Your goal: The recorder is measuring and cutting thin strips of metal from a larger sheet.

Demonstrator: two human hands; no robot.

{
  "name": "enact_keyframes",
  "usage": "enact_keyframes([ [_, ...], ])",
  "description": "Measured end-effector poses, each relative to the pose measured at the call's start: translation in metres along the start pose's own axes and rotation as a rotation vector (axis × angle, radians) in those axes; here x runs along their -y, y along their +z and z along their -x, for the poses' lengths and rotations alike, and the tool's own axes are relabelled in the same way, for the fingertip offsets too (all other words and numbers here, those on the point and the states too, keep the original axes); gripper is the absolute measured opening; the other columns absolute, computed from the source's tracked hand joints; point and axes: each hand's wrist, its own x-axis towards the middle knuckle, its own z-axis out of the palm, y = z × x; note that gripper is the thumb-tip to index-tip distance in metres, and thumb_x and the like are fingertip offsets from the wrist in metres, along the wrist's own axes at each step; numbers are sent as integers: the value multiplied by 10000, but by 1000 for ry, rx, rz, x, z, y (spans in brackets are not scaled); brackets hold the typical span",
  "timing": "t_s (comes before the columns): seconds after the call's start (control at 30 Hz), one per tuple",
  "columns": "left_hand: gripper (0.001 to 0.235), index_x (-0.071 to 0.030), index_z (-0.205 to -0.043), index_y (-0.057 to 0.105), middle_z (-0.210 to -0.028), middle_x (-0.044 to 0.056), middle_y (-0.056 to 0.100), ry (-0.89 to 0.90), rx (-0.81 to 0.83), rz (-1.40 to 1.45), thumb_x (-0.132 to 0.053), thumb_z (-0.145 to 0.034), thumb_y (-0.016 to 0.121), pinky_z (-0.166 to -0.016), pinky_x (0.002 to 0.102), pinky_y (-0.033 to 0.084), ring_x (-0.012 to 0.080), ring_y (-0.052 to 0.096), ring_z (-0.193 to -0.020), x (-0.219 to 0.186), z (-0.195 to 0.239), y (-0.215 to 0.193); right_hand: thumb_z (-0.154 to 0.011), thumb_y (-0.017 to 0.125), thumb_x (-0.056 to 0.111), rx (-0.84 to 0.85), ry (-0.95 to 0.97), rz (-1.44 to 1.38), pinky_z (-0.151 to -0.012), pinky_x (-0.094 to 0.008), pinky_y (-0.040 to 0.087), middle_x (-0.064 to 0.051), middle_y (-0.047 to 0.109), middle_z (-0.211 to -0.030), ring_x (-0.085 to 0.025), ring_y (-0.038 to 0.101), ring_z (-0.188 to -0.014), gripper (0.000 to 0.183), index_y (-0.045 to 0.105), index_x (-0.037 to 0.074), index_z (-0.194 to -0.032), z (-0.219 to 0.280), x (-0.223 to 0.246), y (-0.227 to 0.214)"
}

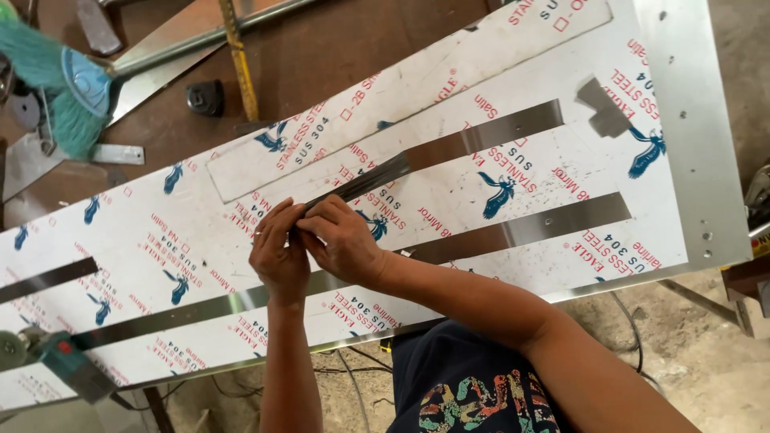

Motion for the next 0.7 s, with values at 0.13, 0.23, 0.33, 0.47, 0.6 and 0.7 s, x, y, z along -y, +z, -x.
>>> enact_keyframes([
  [0.13,237,-43,-1120,748,-1130,77,766,-35,-68,-47,96,-938,689,-1024,374,558,261,718,-1199,0,9,-36,-834,775,14,46,-27,-55,-861,-388,547,-124,646,-1033,-314,619,-995,247,671,8,-1058,-6,26,22],
  [0.23,220,-47,-1117,755,-1128,76,769,-68,-109,-92,79,-945,703,-1024,365,573,254,727,-1187,1,17,-60,-846,774,24,73,-62,-106,-884,-389,550,-116,646,-1045,-305,624,-1011,247,665,18,-1068,-6,43,40],
  [0.33,201,-48,-1130,752,-1138,78,764,-88,-151,-99,54,-959,728,-1039,365,581,261,721,-1196,5,26,-83,-854,769,29,75,-89,-145,-899,-388,551,-103,649,-1042,-296,631,-1019,240,667,32,-1071,-8,62,55],
  [0.47,160,-49,-1136,746,-1153,81,757,-103,-203,-109,27,-996,736,-1061,368,593,269,718,-1215,9,37,-114,-888,765,33,126,-128,-209,-890,-383,546,-110,640,-1039,-293,623,-1008,221,661,31,-1083,-13,88,72],
  [0.6,119,-33,-1139,742,-1154,97,757,-100,-260,-145,0,-1025,749,-1073,375,609,280,727,-1214,10,45,-146,-919,761,48,175,-167,-263,-891,-374,539,-107,635,-1045,-270,619,-1005,213,650,34,-1101,-13,111,95],
  [0.7,114,-17,-1163,734,-1174,106,755,-98,-297,-154,-13,-1051,756,-1071,371,613,280,731,-1203,6,52,-170,-940,757,47,182,-181,-308,-857,-355,531,-97,631,-1048,-264,614,-1012,200,644,45,-1105,-16,132,107],
])
